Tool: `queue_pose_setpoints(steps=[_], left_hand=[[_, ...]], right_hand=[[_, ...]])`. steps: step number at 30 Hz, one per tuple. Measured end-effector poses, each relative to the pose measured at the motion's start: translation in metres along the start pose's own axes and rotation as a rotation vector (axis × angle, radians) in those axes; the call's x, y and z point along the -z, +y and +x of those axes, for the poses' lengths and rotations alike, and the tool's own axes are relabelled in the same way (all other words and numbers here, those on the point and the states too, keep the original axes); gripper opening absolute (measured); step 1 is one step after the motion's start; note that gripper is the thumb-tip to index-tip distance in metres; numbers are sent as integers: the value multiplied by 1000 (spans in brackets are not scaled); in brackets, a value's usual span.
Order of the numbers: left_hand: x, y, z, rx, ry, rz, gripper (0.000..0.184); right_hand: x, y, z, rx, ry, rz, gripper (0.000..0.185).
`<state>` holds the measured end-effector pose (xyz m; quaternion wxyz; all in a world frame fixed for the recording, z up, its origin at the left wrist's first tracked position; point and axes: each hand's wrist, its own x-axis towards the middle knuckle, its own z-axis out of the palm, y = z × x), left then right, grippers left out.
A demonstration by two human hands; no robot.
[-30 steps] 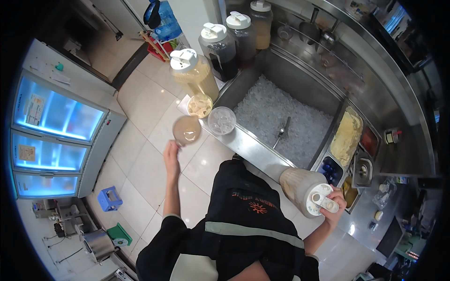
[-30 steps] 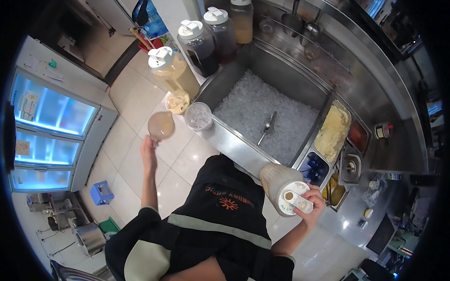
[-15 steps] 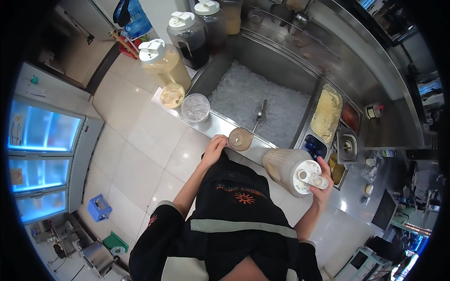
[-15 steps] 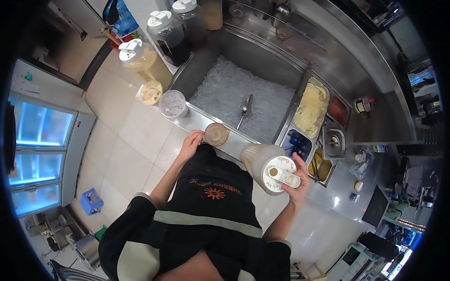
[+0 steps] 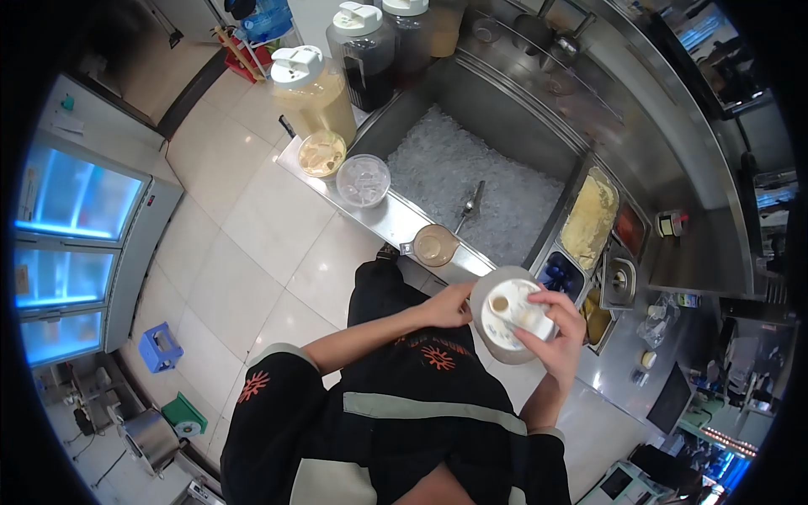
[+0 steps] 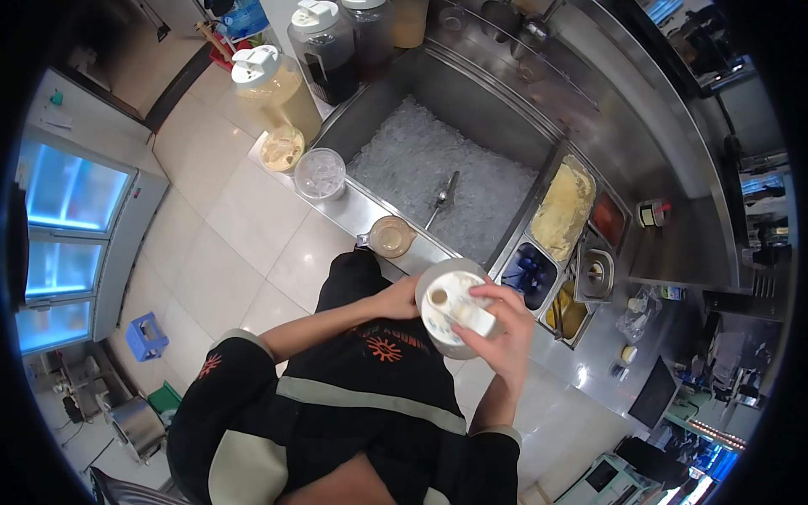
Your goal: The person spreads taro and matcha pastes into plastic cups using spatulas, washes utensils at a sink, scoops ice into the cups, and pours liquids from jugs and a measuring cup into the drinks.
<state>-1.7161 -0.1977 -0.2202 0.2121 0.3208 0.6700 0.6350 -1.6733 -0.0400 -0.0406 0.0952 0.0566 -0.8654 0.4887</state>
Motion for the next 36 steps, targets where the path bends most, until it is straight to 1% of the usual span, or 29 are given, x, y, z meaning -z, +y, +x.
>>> queue_pose_setpoints(steps=[1,2,3,4,5,7,8,11,15,18,22,24,36], left_hand=[[1,-15,6,2,-38,-6,41],[-4,-37,9,74,-114,-65,33],[-13,-55,10,138,-107,-211,29],[-21,-65,13,199,-99,-357,25],[-25,-77,13,265,-120,-468,25],[-24,-75,15,433,-221,-655,25],[-22,-73,13,505,-274,-730,25],[-16,-67,9,645,-379,-862,25],[-16,-66,3,736,-428,-915,25],[-17,-65,-4,784,-438,-922,25],[-16,-65,-13,828,-432,-926,26],[-15,-64,-17,841,-424,-916,26],[-12,-60,-22,857,-387,-891,26]], right_hand=[[-9,-5,8,-31,6,-62,24],[-16,-8,15,-64,12,-124,24],[-23,-10,24,-95,18,-187,23],[-29,-8,33,-72,-5,-249,26],[-35,-2,39,-91,-38,-281,27],[-50,12,46,-129,-104,-341,29],[-57,17,49,-107,-126,-376,33],[-71,27,58,-159,-219,-449,34],[-80,38,65,-171,-272,-527,36],[-87,46,71,-235,-302,-597,40],[-92,39,80,-251,-396,-621,42],[-94,36,82,-291,-421,-631,42],[-102,39,90,-372,-455,-673,41]])
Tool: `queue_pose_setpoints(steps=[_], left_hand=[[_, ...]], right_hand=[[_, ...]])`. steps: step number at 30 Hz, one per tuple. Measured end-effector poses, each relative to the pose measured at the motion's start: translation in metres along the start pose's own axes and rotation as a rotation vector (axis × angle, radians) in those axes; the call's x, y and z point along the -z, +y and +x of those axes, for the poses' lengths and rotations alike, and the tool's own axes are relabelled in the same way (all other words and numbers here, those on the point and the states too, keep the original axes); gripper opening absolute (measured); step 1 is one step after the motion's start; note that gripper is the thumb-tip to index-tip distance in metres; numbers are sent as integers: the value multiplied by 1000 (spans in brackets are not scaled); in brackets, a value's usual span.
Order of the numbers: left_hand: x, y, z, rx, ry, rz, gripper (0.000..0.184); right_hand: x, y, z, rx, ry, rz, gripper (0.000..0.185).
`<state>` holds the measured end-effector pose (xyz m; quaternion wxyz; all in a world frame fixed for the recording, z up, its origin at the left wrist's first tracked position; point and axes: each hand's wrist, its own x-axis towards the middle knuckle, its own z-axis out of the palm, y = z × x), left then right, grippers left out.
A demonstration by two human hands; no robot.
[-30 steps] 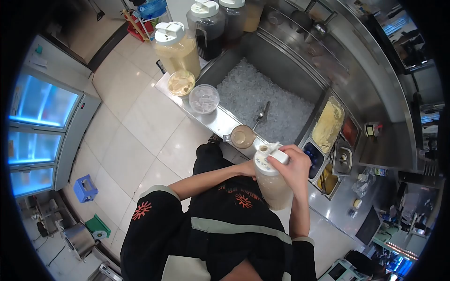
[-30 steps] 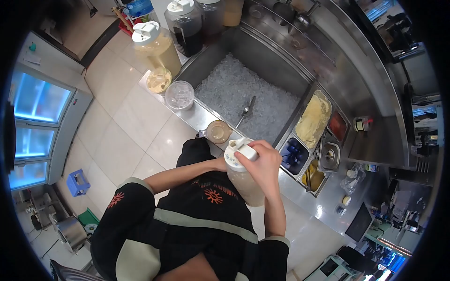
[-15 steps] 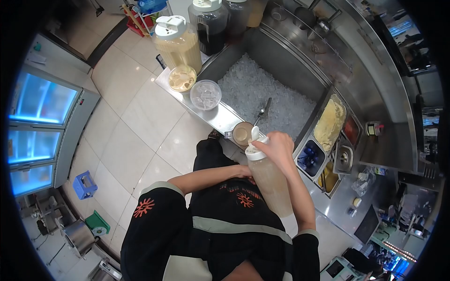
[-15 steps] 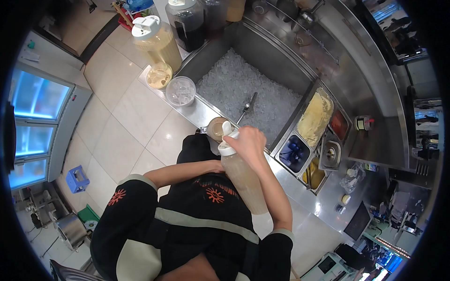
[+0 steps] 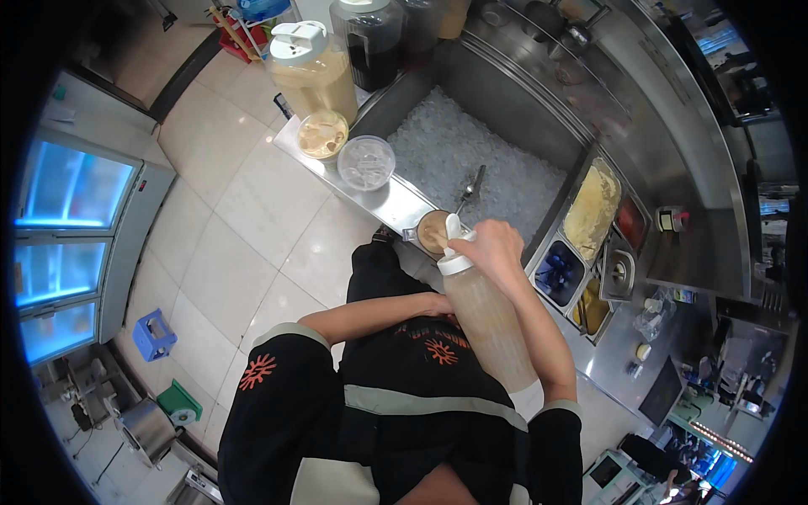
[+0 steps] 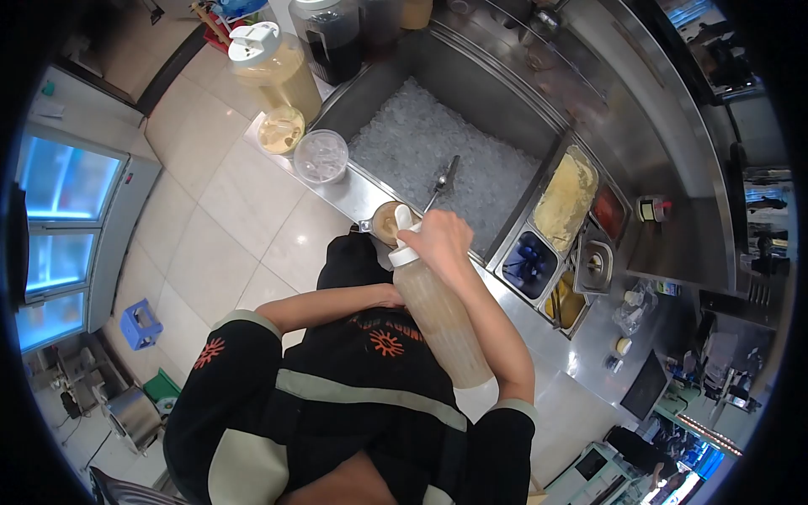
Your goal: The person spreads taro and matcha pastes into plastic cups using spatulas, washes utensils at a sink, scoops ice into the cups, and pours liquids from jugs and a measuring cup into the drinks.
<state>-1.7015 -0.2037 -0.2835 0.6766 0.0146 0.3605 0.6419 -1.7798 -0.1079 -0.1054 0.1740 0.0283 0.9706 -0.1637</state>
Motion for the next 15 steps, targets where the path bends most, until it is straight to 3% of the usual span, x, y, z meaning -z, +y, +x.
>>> queue_pose_setpoints(steps=[15], left_hand=[[1,1,-8,14,24,20,27]], right_hand=[[-3,-3,1,4,24,-34,42]])
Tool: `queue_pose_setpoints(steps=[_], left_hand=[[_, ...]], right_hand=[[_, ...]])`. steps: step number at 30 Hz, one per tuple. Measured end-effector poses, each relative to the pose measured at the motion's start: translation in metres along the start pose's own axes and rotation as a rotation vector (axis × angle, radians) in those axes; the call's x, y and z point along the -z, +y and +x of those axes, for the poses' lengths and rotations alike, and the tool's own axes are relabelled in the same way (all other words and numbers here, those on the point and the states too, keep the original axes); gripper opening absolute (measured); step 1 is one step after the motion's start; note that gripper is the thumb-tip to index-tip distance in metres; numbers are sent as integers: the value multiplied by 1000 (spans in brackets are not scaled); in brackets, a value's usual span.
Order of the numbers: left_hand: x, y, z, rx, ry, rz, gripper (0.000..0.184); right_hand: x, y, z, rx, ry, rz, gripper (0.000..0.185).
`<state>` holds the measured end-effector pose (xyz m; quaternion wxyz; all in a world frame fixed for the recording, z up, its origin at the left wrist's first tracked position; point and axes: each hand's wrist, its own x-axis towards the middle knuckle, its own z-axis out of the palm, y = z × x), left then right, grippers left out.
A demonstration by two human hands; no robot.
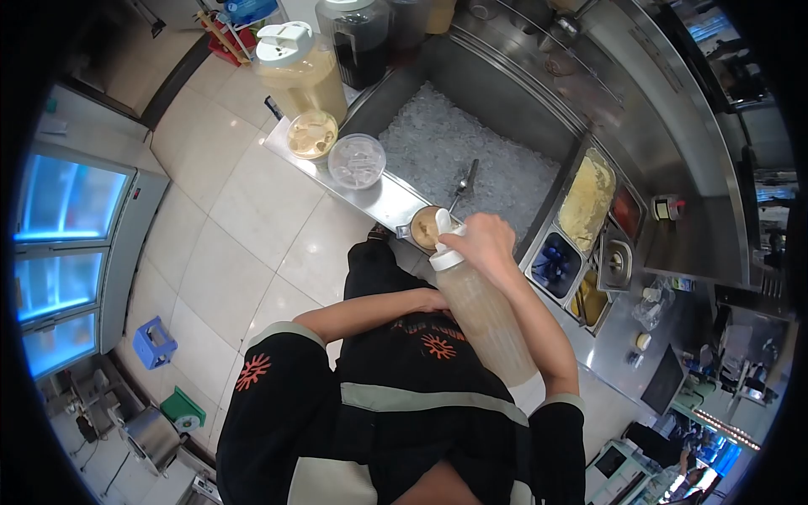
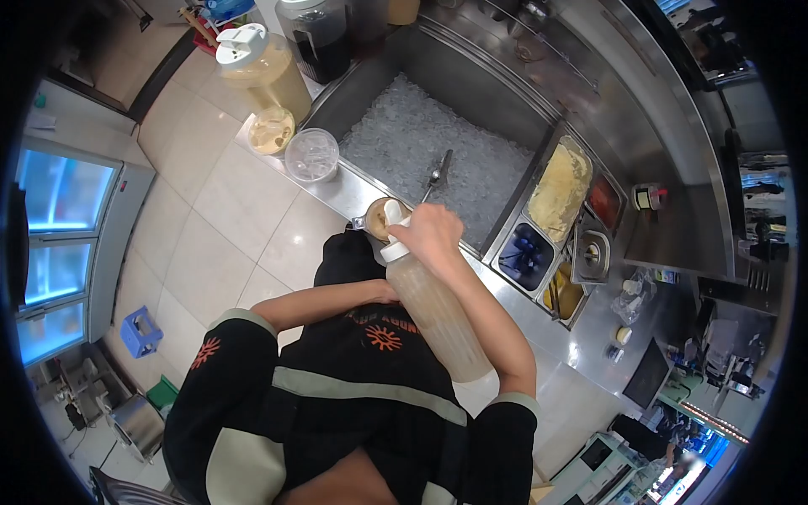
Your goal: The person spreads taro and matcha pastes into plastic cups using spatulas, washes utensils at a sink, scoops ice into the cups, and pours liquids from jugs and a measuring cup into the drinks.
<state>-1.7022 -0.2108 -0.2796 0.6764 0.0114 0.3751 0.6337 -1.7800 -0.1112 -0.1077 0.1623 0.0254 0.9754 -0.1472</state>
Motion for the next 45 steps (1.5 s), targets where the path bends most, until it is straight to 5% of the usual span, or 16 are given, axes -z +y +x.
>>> queue_pose_setpoints(steps=[45], left_hand=[[-9,27,-9,1,81,84,28]], right_hand=[[20,14,-13,51,111,145,39]])
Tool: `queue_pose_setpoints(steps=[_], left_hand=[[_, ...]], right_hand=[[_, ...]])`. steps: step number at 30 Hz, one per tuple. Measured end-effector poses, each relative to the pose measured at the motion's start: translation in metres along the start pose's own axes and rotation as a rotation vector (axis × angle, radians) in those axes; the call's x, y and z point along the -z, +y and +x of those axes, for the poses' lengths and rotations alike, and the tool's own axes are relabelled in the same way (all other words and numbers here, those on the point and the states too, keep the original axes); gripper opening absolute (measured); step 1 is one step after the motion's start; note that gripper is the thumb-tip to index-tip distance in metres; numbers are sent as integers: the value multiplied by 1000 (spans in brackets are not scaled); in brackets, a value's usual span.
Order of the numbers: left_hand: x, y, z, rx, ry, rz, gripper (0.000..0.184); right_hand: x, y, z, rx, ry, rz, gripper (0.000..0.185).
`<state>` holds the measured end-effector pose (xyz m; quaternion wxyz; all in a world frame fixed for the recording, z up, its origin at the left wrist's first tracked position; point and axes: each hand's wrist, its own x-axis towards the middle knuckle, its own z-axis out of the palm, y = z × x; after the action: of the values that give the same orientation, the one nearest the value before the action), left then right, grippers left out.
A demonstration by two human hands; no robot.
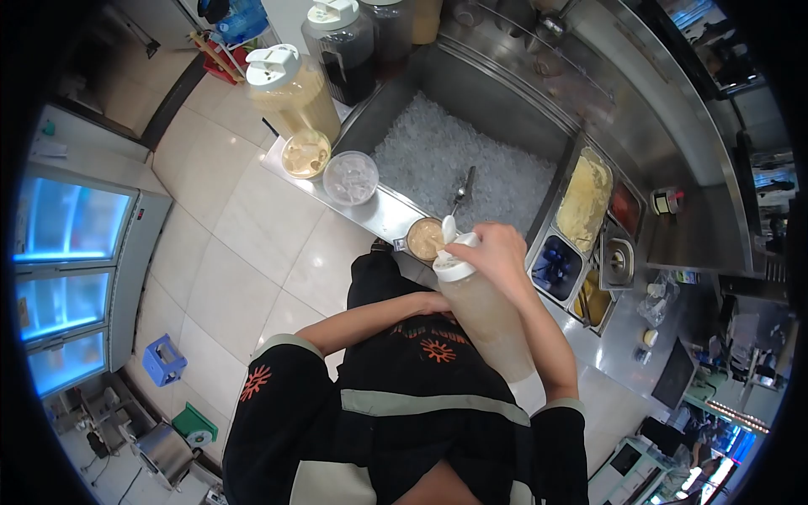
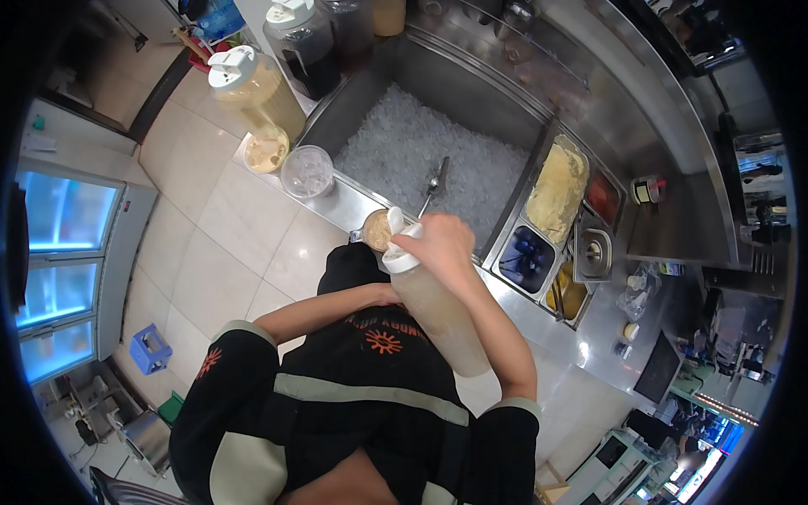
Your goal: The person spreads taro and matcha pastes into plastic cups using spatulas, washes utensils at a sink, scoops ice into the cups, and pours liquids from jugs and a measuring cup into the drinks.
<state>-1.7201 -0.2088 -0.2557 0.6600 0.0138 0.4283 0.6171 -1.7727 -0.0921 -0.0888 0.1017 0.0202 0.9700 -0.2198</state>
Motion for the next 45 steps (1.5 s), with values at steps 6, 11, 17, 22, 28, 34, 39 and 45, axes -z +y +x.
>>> queue_pose_setpoints(steps=[6,11,17,22,28,34,39,45], left_hand=[[10,21,-11,-57,-20,117,45],[-4,42,-53,-330,-84,179,53],[27,57,-88,-882,1104,636,17],[84,32,-74,-723,732,933,16],[88,7,-69,-633,589,512,18],[51,26,-137,-794,756,119,20],[48,61,-200,-814,991,225,22],[53,100,-224,-635,1247,387,27]], right_hand=[[32,24,-32,179,211,380,28],[41,83,-67,381,255,737,30],[32,108,-110,371,377,742,37],[35,73,-116,385,463,180,44],[62,52,-105,465,303,-236,40],[75,42,-105,408,129,-211,38],[76,45,-103,419,107,-160,36],[71,52,-102,438,140,-104,37]])
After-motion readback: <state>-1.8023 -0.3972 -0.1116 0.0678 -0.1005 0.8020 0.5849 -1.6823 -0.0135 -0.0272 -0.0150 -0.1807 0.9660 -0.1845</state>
